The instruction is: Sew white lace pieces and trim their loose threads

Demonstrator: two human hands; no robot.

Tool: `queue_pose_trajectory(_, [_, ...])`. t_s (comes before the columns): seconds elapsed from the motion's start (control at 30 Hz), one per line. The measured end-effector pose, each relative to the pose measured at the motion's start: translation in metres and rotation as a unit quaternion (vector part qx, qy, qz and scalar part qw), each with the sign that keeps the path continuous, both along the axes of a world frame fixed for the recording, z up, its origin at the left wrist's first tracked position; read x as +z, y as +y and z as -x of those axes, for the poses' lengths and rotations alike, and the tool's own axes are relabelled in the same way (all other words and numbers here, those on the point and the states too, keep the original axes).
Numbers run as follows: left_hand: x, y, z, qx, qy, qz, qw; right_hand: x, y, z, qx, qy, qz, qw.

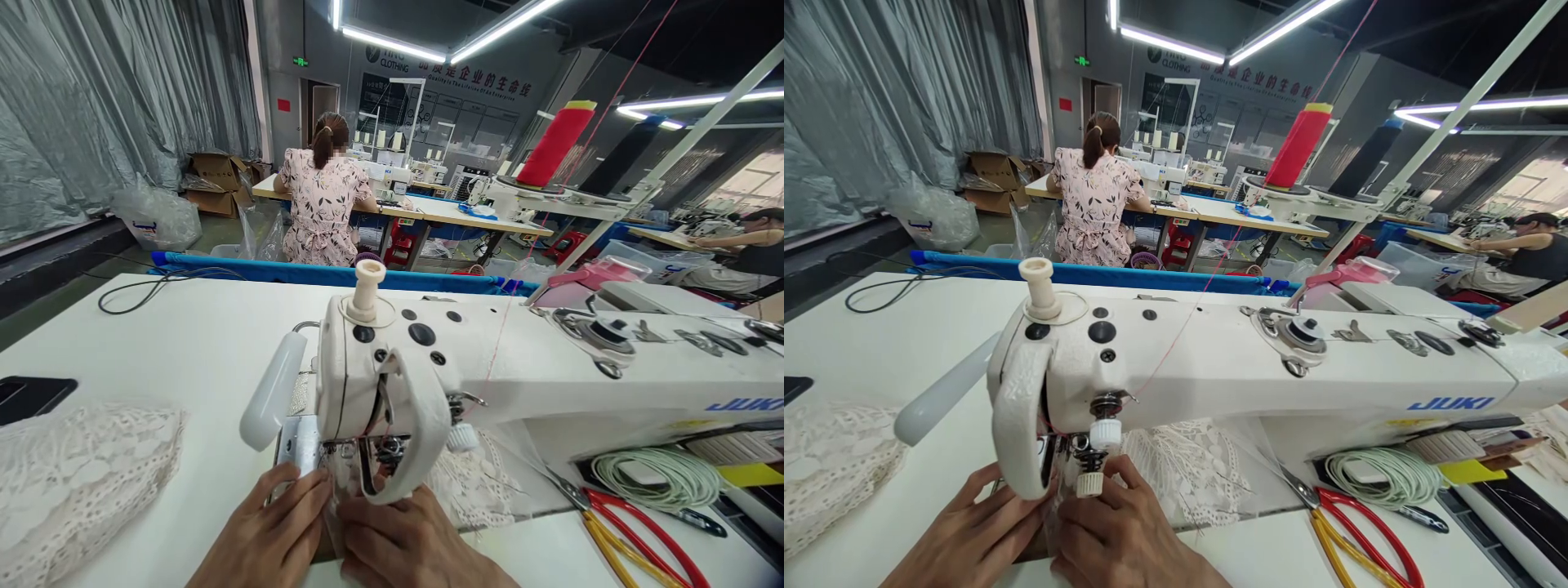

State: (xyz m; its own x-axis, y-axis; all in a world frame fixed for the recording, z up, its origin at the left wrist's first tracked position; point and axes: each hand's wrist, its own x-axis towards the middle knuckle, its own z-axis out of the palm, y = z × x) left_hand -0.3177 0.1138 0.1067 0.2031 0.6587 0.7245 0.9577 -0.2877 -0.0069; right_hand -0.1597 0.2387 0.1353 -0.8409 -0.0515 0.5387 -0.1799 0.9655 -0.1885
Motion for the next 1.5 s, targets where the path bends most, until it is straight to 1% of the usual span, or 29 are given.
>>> queue_pose_trajectory(0.17, [0.000, 0.000, 0.000, 0.002, -0.010, 0.013, 1.000, 0.001, 0.000, -0.002, 0.000, -0.024, -0.003, 1.000])
queue_pose_trajectory(0.33, [0.001, 0.000, 0.002, 0.009, -0.026, 0.020, 0.999, -0.004, 0.001, -0.002, 0.016, -0.019, -0.008, 1.000])
queue_pose_trajectory(0.5, [-0.003, -0.002, 0.002, 0.001, -0.028, 0.030, 0.999, -0.007, 0.002, -0.003, 0.015, -0.032, -0.006, 0.999])
queue_pose_trajectory(0.57, [-0.006, -0.002, 0.001, 0.004, -0.031, 0.028, 0.999, -0.008, 0.002, -0.003, 0.001, -0.018, 0.000, 1.000])
queue_pose_trajectory(0.73, [-0.011, 0.000, 0.003, 0.017, -0.030, 0.011, 0.999, -0.013, 0.003, 0.003, -0.068, 0.025, 0.016, 0.997])
queue_pose_trajectory(0.87, [-0.006, 0.002, 0.009, 0.016, -0.037, 0.064, 0.997, -0.020, 0.007, 0.010, -0.084, 0.049, 0.004, 0.995])
queue_pose_trajectory(0.97, [-0.001, 0.005, 0.012, 0.029, -0.041, 0.092, 0.994, -0.021, 0.010, 0.013, -0.089, 0.048, 0.008, 0.995])
queue_pose_trajectory(1.1, [0.000, 0.011, 0.013, 0.030, -0.070, 0.070, 0.995, -0.018, 0.012, 0.015, -0.103, 0.053, 0.010, 0.993])
queue_pose_trajectory(1.23, [0.003, 0.015, 0.013, 0.011, -0.095, 0.051, 0.994, -0.017, 0.012, 0.016, -0.113, 0.045, -0.022, 0.992])
queue_pose_trajectory(1.33, [0.007, 0.017, 0.011, 0.015, -0.097, 0.042, 0.994, -0.018, 0.012, 0.015, -0.113, 0.056, -0.034, 0.991])
queue_pose_trajectory(1.5, [0.007, 0.014, 0.010, 0.020, -0.065, 0.039, 0.997, -0.022, 0.009, 0.013, -0.072, 0.085, -0.044, 0.993])
